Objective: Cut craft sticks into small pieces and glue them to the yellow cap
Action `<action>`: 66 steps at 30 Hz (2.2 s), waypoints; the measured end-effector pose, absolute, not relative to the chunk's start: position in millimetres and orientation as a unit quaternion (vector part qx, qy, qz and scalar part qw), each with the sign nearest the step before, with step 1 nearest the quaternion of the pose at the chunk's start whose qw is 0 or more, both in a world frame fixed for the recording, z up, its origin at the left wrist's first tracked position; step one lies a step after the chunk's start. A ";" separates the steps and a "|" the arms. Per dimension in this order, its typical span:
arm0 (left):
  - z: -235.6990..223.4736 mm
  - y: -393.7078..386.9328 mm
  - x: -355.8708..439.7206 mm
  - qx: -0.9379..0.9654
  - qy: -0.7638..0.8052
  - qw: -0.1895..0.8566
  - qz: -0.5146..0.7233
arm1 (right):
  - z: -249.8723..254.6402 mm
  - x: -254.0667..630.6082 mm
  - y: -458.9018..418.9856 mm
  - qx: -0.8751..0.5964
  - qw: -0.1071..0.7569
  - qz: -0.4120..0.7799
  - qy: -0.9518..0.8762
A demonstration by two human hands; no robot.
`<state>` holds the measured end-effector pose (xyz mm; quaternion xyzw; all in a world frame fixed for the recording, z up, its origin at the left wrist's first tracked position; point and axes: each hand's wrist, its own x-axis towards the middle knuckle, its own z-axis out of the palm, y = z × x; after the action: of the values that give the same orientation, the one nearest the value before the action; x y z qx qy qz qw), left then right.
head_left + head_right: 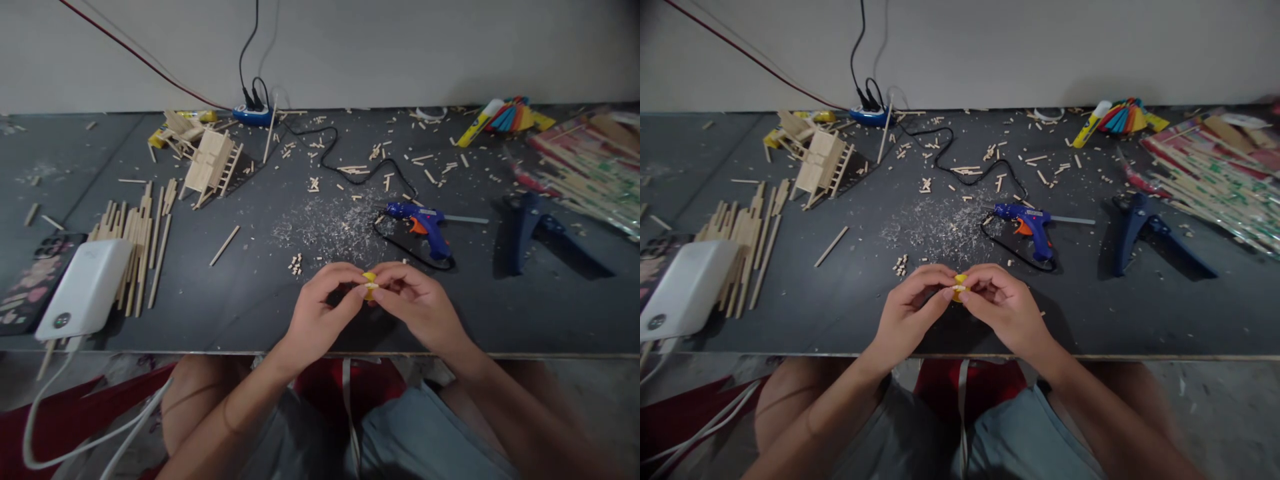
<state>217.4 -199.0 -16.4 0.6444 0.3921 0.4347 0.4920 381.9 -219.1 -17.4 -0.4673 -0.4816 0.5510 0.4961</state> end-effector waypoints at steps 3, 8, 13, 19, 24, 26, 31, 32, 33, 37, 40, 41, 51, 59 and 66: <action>-14.9 -199.0 217.6 0.654 0.395 0.479 0.431 | -17.3 381.7 -219.4 -0.469 0.494 0.541 -0.494; -11.4 -199.3 216.6 0.686 0.407 0.434 0.420 | -17.1 382.4 -219.4 -0.485 0.484 0.512 -0.518; -7.1 -199.5 215.0 0.709 0.422 0.402 0.398 | -17.7 383.1 -219.1 -0.489 0.475 0.507 -0.528; -5.8 -199.8 215.4 0.709 0.423 0.407 0.391 | -18.1 383.2 -219.5 -0.488 0.474 0.507 -0.530; -8.6 -200.7 216.1 0.703 0.423 0.415 0.393 | -17.1 382.7 -219.8 -0.494 0.474 0.508 -0.522; -9.4 -200.8 216.2 0.703 0.422 0.416 0.394 | -17.2 382.8 -219.7 -0.493 0.474 0.513 -0.518; -10.3 -200.8 216.6 0.703 0.422 0.414 0.396 | -18.6 383.5 -219.6 -0.489 0.475 0.519 -0.516; -10.4 -200.8 216.8 0.704 0.423 0.411 0.396 | -18.9 383.4 -219.8 -0.490 0.474 0.517 -0.518; -10.6 -200.9 216.9 0.705 0.425 0.408 0.395 | -19.2 383.3 -220.0 -0.493 0.472 0.513 -0.520; -11.1 -201.3 217.8 0.705 0.439 0.396 0.392 | -19.5 381.9 -221.9 -0.506 0.469 0.486 -0.537; -10.7 -201.5 218.5 0.705 0.446 0.393 0.387 | -18.9 381.1 -223.1 -0.511 0.462 0.472 -0.550; -10.5 -201.5 218.7 0.705 0.447 0.393 0.386 | -18.6 381.0 -223.4 -0.513 0.460 0.470 -0.552; -11.5 -201.5 219.5 0.697 0.446 0.400 0.395 | -17.9 380.8 -223.3 -0.509 0.466 0.477 -0.544; -14.1 -202.2 219.5 0.671 0.448 0.432 0.403 | -20.1 382.6 -220.5 -0.496 0.489 0.496 -0.519; -16.0 -202.6 217.9 0.652 0.445 0.456 0.412 | -18.9 383.7 -218.7 -0.487 0.498 0.516 -0.498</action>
<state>217.9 -202.6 -16.0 0.6516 0.4448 0.4116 0.4563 383.7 -218.7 -18.9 -0.4867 -0.4982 0.5164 0.4982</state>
